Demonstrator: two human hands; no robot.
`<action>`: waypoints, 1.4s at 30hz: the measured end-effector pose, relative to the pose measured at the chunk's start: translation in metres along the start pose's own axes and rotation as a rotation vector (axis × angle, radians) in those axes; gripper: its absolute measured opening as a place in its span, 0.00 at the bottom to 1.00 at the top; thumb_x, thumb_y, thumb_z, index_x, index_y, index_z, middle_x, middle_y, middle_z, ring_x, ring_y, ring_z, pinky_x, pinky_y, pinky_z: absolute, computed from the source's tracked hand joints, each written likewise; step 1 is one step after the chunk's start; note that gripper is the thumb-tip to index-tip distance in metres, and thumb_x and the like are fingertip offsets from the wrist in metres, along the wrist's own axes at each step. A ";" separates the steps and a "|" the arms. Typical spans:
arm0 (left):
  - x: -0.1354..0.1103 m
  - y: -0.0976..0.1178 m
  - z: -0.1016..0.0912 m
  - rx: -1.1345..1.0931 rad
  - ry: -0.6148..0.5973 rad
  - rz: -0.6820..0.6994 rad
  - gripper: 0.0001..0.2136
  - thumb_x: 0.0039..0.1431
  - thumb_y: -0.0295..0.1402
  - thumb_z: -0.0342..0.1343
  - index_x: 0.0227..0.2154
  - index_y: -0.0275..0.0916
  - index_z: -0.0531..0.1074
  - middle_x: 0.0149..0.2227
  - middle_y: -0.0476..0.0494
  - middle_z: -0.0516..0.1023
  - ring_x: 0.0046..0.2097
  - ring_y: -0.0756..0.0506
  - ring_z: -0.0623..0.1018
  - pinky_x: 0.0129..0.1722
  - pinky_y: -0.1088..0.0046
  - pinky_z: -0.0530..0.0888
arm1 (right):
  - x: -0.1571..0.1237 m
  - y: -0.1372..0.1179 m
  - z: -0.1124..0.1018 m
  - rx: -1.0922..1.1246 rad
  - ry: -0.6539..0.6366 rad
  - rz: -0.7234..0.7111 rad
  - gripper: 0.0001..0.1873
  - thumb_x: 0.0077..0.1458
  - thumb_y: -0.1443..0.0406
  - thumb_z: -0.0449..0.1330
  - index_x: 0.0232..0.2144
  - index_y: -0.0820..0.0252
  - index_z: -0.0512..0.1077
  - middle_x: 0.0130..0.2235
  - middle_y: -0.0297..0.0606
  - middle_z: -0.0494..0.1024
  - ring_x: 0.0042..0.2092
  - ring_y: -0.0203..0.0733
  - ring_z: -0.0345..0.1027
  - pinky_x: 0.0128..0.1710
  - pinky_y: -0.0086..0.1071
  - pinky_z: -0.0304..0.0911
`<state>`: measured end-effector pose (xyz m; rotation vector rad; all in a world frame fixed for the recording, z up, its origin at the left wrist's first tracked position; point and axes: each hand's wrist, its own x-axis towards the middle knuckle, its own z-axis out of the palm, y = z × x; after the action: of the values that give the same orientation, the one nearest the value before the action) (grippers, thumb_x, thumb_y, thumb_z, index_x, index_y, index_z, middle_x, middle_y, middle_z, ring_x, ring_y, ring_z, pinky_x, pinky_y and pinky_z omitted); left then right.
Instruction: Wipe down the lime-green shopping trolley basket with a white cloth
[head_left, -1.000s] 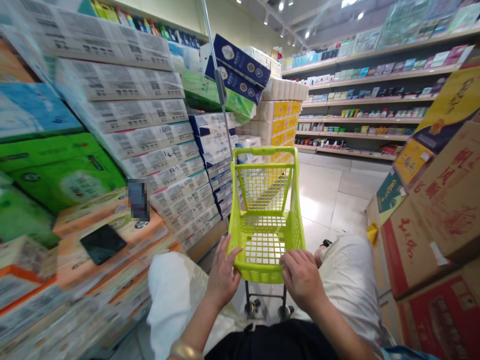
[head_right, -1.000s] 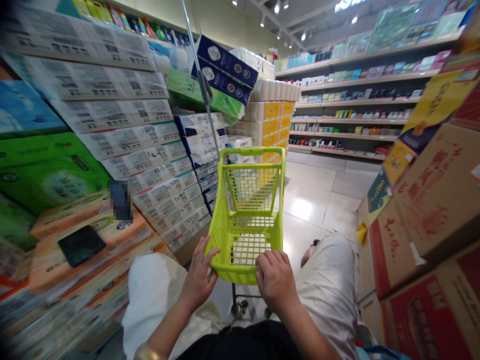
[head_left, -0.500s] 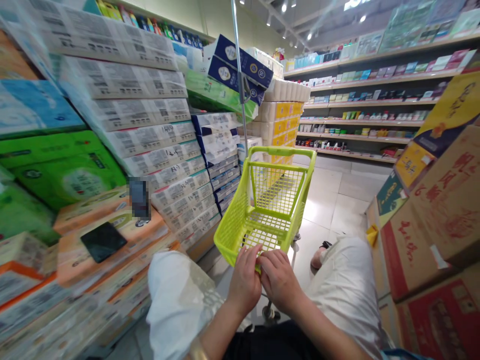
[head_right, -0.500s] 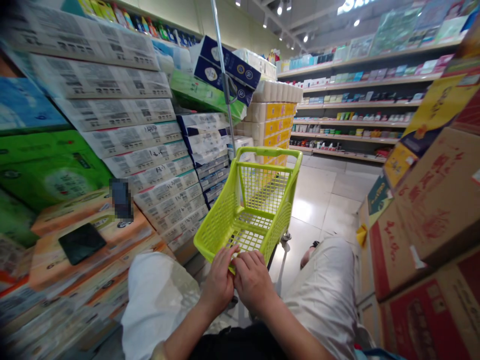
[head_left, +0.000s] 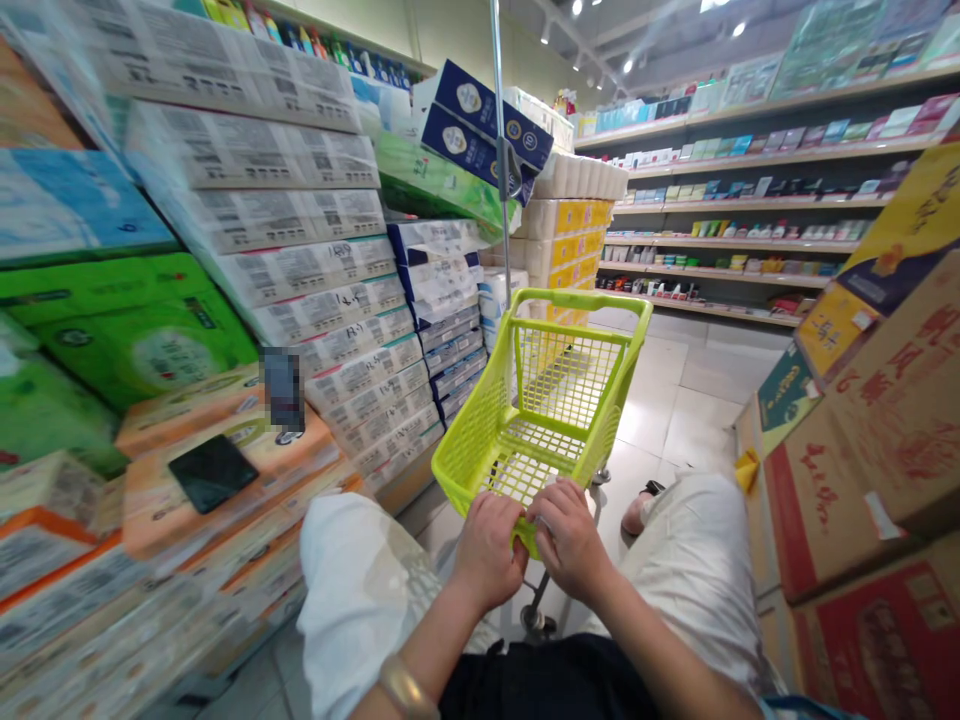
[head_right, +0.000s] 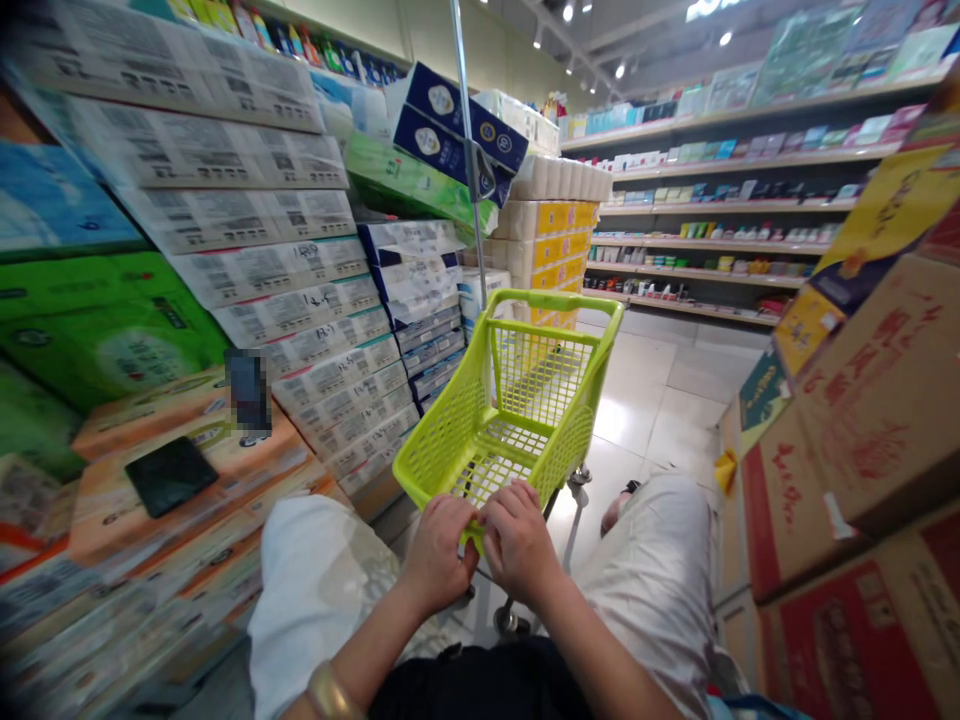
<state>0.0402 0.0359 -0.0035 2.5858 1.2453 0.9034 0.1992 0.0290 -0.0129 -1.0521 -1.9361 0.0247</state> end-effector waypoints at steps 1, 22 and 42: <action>-0.001 -0.002 -0.001 0.011 0.007 0.003 0.08 0.45 0.26 0.50 0.31 0.41 0.66 0.32 0.45 0.71 0.38 0.42 0.71 0.48 0.58 0.69 | -0.002 -0.003 0.000 0.011 -0.027 -0.024 0.09 0.52 0.72 0.50 0.33 0.56 0.67 0.33 0.35 0.71 0.39 0.41 0.63 0.55 0.43 0.53; -0.016 -0.020 -0.003 0.117 0.130 0.010 0.10 0.43 0.23 0.48 0.30 0.42 0.63 0.30 0.46 0.69 0.37 0.43 0.70 0.50 0.57 0.68 | 0.012 0.012 -0.006 0.042 -0.007 -0.066 0.13 0.52 0.74 0.50 0.36 0.55 0.69 0.37 0.36 0.73 0.43 0.41 0.65 0.56 0.44 0.56; -0.018 -0.025 -0.002 0.132 0.159 0.009 0.10 0.42 0.23 0.48 0.29 0.42 0.61 0.29 0.46 0.68 0.36 0.42 0.69 0.49 0.57 0.68 | 0.015 0.009 0.001 -0.011 0.088 -0.004 0.12 0.54 0.73 0.50 0.37 0.56 0.69 0.37 0.38 0.72 0.44 0.43 0.64 0.55 0.44 0.55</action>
<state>0.0137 0.0382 -0.0191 2.6661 1.3784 1.0820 0.2009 0.0453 -0.0074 -1.0401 -1.8604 -0.0341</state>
